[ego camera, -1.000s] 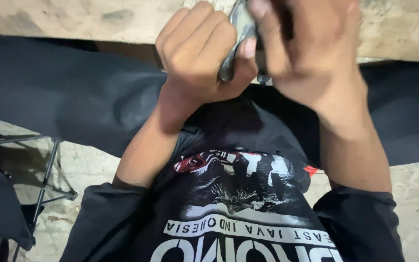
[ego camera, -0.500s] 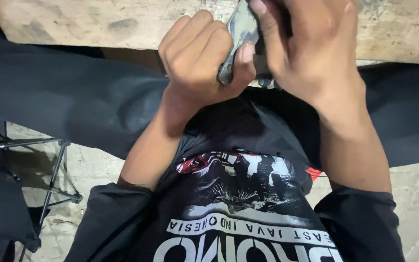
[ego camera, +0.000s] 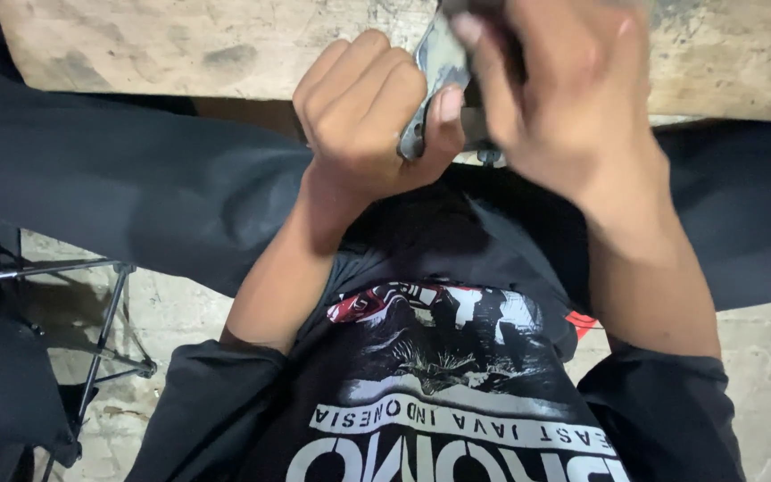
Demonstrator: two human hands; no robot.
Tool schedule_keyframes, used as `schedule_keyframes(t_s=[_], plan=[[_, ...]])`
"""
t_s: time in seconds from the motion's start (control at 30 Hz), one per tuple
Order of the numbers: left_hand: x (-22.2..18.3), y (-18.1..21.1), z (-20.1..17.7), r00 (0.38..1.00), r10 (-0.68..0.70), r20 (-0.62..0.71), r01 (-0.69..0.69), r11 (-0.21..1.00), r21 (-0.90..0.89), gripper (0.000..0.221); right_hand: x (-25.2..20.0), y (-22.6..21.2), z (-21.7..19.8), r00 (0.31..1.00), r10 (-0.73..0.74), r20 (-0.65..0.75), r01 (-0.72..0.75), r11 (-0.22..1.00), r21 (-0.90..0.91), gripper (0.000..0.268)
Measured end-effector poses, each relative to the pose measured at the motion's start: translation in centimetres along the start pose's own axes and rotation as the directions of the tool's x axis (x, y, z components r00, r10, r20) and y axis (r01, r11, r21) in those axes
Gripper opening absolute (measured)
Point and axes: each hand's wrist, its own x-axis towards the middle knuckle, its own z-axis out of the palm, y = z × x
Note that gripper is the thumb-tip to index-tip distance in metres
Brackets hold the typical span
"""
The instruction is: The person sits cross-legged on the floor and files a small metal part using a metal file. They hold the part in one hand and rub the file along its edges repeatedly. The person occasionally repositions the part to access different edges.
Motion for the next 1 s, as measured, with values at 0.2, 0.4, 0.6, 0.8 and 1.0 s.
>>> schedule_keyframes(t_s=[0.2,0.4,0.6,0.8,1.0], plan=[[0.0,0.0,0.3,1.000,0.009,-0.002,-0.009,1.000,0.001,0.025,0.4,-0.8,-0.6,0.999,-0.006,0.034,0.005,0.999,0.038,0.009],[-0.1,0.0,0.3,1.000,0.010,-0.016,-0.009,1.000,0.002,0.027,0.2,-0.7,-0.5,1.000,-0.002,0.011,0.002,1.000,-0.001,0.010],[-0.3,0.0,0.2,1.000,0.004,-0.008,-0.004,1.000,0.006,0.026,-0.2,-0.4,-0.3,0.999,0.006,0.034,-0.005,1.000,-0.012,0.012],[-0.1,-0.1,0.2,1.000,0.005,0.004,-0.005,1.000,0.007,0.024,0.6,-1.1,-0.7,0.998,0.027,0.056,-0.030,0.998,0.048,0.014],[-0.1,0.0,0.4,1.000,0.012,-0.021,-0.012,1.000,0.004,0.027,0.5,-0.9,-0.6,1.000,0.005,0.024,-0.006,0.999,0.043,0.012]])
